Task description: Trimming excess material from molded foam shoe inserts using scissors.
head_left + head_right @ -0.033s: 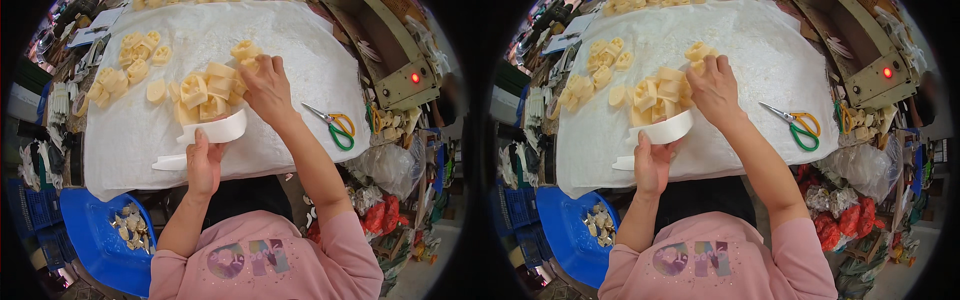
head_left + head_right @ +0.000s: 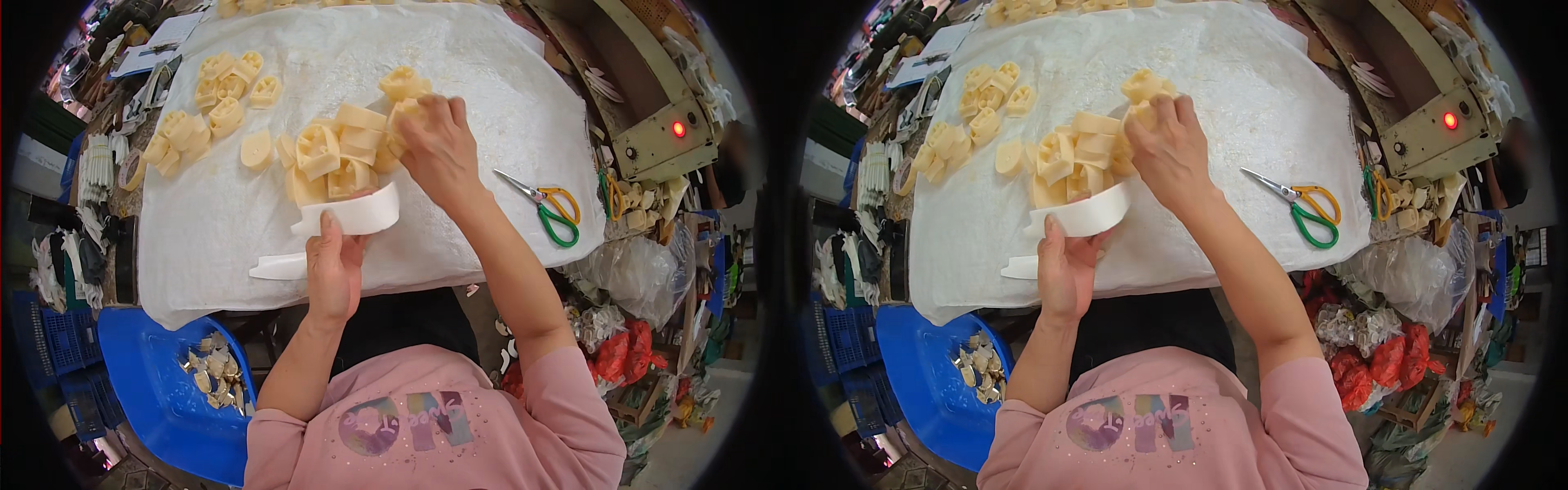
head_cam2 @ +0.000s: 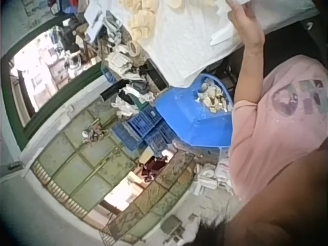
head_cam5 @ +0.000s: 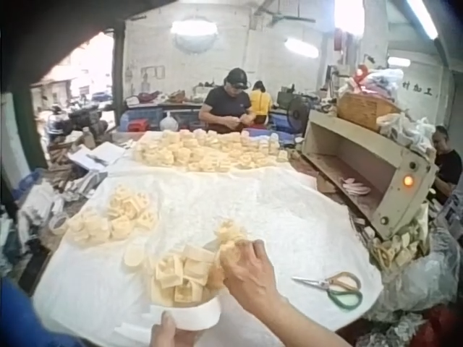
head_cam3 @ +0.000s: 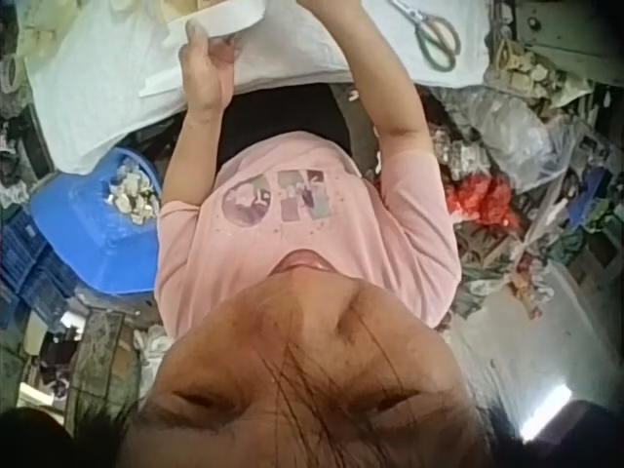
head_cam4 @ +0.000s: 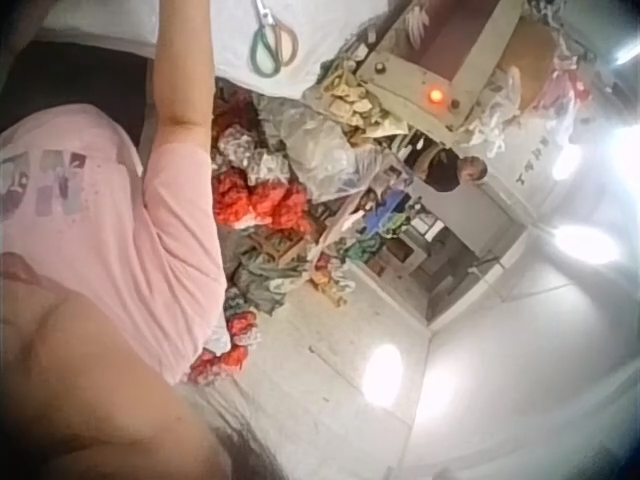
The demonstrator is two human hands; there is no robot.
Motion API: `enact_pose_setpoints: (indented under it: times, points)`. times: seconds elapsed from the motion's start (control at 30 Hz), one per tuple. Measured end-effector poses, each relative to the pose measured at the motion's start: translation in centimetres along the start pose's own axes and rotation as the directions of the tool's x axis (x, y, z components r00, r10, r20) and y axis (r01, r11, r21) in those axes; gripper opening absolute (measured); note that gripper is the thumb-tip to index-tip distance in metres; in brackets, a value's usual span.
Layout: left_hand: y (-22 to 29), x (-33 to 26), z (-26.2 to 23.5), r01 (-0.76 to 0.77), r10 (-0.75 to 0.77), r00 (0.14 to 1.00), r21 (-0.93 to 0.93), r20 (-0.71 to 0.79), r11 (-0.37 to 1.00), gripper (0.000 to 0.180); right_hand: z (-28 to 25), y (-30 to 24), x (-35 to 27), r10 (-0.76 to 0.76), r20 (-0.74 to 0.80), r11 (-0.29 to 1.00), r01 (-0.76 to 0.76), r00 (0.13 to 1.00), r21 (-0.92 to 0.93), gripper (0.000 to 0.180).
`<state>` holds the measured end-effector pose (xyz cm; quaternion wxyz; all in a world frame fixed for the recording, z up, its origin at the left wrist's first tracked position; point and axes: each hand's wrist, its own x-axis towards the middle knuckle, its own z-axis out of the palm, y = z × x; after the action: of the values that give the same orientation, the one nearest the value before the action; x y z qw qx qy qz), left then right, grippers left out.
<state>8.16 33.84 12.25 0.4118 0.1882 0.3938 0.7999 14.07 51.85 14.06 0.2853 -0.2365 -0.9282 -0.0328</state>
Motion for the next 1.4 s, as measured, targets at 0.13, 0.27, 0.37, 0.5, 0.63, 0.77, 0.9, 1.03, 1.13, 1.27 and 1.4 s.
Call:
enact_pose_setpoints:
  times: [0.13, 0.27, 0.37, 0.5, 0.63, 0.77, 0.9, 1.03, 1.13, 1.27, 1.4]
  points:
    - [-0.2, 0.4, -1.1, 0.033, -0.033, 0.999, -0.013, 0.027, 0.999, 0.047, -2.1, 0.3, -4.0, -0.096, 0.049, 0.952, 0.077, 0.994, 0.296, 0.038]
    - [0.1, 0.7, -0.8, 0.025, -0.023, 0.999, -0.068, 0.038, 0.997, 0.047, -2.5, 1.6, -9.4, 0.105, 0.331, 0.623, -0.322, 0.938, 0.713, 0.049]
    - [0.2, 0.7, -1.1, 0.042, -0.043, 0.999, -0.024, -0.006, 0.999, 0.047, -2.4, 2.3, -10.9, 0.065, 0.303, 0.858, -0.208, 0.951, 0.469, 0.056]
    - [0.4, -0.2, -2.2, 0.154, -0.153, 0.986, -0.021, 0.068, 0.988, 0.046, -2.9, 1.3, -10.6, 0.126, 0.266, 0.923, -0.211, 0.956, 0.322, 0.053]
    - [1.3, -1.3, -1.7, 0.264, -0.239, 0.964, -0.356, 0.112, 0.896, 0.044, -3.3, 2.6, -11.4, 0.351, 0.096, 0.916, -0.363, 0.931, 0.173, 0.046]
    - [1.2, -2.5, -1.5, 0.283, -0.265, 0.959, -0.421, 0.101, 0.862, 0.04, -4.9, 2.5, -11.8, 0.551, 0.269, 0.739, -0.611, 0.79, 0.283, 0.036]
    - [0.5, -3.4, -1.6, 0.159, -0.156, 0.987, -0.164, 0.026, 0.974, 0.034, -7.9, 1.0, -12.3, 0.561, 0.277, 0.578, -0.608, 0.78, 0.544, 0.039]
    - [0.5, -4.2, -1.1, 0.063, -0.068, 0.997, -0.089, -0.048, 0.994, 0.035, -9.4, -3.4, -11.1, 0.254, 0.043, 0.33, -0.129, 0.966, 0.935, 0.046]
    - [1.0, -4.2, -0.4, 0.073, -0.067, 0.997, -0.145, 0.046, 0.987, 0.039, -8.8, -5.7, -10.3, 0.146, -0.076, 0.389, 0.014, 0.986, 0.921, 0.038]
    - [2.2, -4.5, 0.1, 0.064, -0.043, 0.985, -0.123, 0.165, 0.99, 0.042, -6.5, -6.7, -10.4, 0.065, -0.205, 0.475, 0.15, 0.977, 0.867, 0.041]
    - [2.9, -4.9, 0.3, 0.064, -0.061, 0.991, -0.023, 0.115, 0.998, 0.049, -5.5, -7.6, -10.4, 0.043, -0.324, 0.529, 0.254, 0.945, 0.81, 0.051]
